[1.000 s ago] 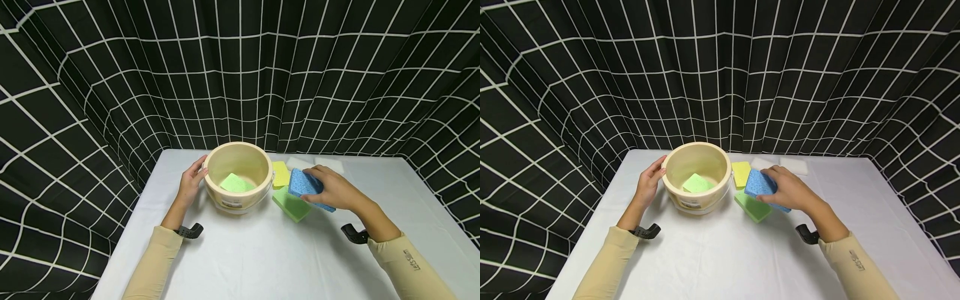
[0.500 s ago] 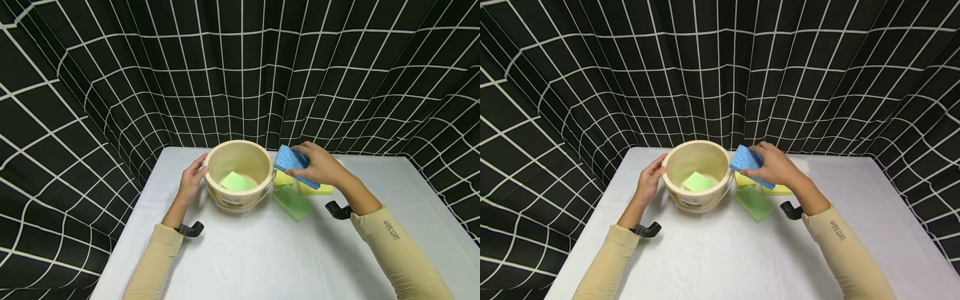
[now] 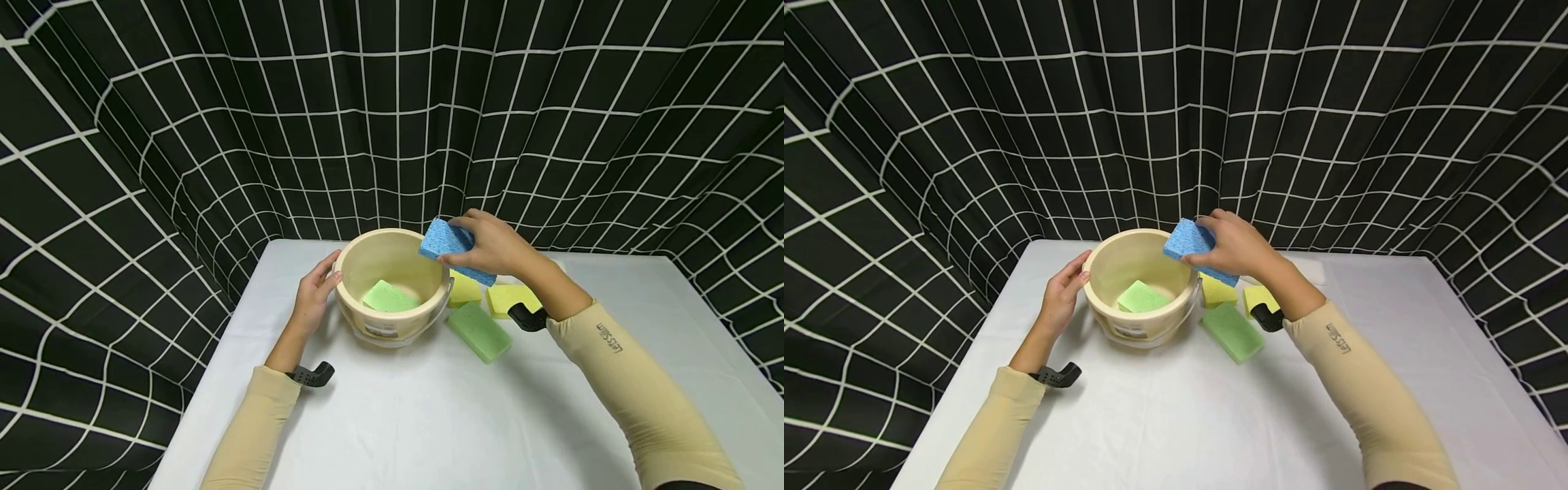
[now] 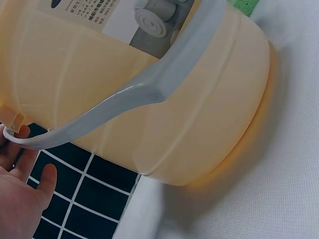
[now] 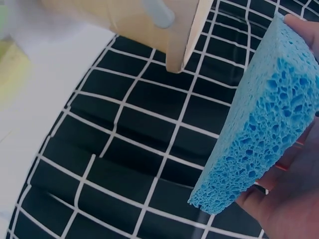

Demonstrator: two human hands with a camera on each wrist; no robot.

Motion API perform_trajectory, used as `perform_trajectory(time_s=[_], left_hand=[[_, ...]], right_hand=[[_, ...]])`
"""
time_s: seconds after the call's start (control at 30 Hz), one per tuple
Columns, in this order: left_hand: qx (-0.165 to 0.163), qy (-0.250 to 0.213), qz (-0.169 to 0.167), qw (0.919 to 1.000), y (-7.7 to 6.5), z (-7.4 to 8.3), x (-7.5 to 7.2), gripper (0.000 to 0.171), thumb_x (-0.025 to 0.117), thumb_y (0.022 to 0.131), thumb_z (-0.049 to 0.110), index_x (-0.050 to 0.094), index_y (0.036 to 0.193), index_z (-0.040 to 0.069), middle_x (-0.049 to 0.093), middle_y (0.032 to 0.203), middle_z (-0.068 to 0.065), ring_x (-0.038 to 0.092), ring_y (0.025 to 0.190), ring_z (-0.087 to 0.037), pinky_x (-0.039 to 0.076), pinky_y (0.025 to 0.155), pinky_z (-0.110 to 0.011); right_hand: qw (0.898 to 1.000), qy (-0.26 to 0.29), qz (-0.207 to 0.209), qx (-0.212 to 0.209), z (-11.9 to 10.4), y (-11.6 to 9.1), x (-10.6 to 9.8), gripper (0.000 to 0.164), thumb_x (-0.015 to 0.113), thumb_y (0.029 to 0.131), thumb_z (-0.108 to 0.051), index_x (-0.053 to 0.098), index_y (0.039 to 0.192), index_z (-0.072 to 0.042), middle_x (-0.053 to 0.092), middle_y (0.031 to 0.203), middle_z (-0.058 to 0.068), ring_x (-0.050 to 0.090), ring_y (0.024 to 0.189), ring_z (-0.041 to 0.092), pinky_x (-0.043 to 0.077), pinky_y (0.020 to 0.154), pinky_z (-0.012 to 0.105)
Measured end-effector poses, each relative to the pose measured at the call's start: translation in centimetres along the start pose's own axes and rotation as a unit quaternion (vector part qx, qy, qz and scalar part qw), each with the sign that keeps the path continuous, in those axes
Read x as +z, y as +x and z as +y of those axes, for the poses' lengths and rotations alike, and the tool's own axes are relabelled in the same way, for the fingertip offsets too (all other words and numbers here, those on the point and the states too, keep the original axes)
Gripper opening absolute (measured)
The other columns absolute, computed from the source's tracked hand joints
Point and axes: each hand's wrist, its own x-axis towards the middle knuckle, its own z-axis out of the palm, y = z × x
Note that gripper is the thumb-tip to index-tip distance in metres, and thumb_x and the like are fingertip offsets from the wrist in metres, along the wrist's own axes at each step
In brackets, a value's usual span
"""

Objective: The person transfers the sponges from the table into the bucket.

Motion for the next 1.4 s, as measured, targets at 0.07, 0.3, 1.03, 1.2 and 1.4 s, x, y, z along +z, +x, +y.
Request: perform_trajectory(time_s=[0.07,0.3,1.03,1.2,1.4], left_hand=[[-0.001,0.001,0.000,1.0000,0.0,0.0,0.1,0.048,0.054,0.097,0.009,0.045,0.143,-0.002,0.041,0.153,-0.014,0.030,0.147,-0.019,0.033,0.115,-0.017],[0.001,0.003,0.000,1.0000,-0.2,0.0,0.2,0.048,0.053,0.096,0.006,0.043,0.143,-0.004,0.040,0.153,-0.017,0.029,0.148,-0.022,0.034,0.116,-0.018],[0.004,0.001,0.003,1.0000,-0.3,-0.1,0.1,0.048,0.052,0.097,0.005,0.044,0.143,-0.003,0.041,0.153,-0.016,0.031,0.147,-0.020,0.036,0.112,-0.014],[0.003,0.000,0.004,1.0000,-0.3,0.0,0.1,0.048,0.052,0.097,0.006,0.043,0.143,-0.003,0.041,0.153,-0.016,0.031,0.147,-0.020,0.035,0.113,-0.014],[-0.001,0.005,0.001,1.0000,-0.1,0.2,0.0,0.049,0.052,0.097,0.006,0.042,0.144,-0.003,0.039,0.154,-0.015,0.029,0.148,-0.020,0.035,0.114,-0.016]], right_hand=[[1.000,0.005,-0.008,0.002,-0.2,0.4,0.0,0.077,0.072,0.080,-0.050,0.053,0.137,-0.002,0.057,0.119,0.016,0.054,0.100,0.028,0.054,0.081,0.042],[1.000,0.014,-0.015,-0.007,-1.1,1.7,0.6,0.076,0.071,0.080,-0.050,0.053,0.137,-0.002,0.057,0.122,0.016,0.053,0.102,0.028,0.053,0.084,0.043],[0.998,0.015,-0.029,-0.046,-4.9,4.4,3.9,0.083,0.072,0.079,-0.054,0.050,0.141,-0.005,0.055,0.132,0.013,0.054,0.115,0.027,0.052,0.098,0.043],[0.998,0.010,-0.048,-0.048,-5.6,5.1,4.4,0.081,0.072,0.079,-0.054,0.050,0.141,-0.007,0.054,0.134,0.014,0.053,0.119,0.029,0.051,0.101,0.045],[0.995,0.005,-0.087,-0.047,-6.3,5.9,5.1,0.083,0.073,0.079,-0.054,0.047,0.144,-0.008,0.051,0.140,0.015,0.051,0.126,0.030,0.047,0.108,0.045]])
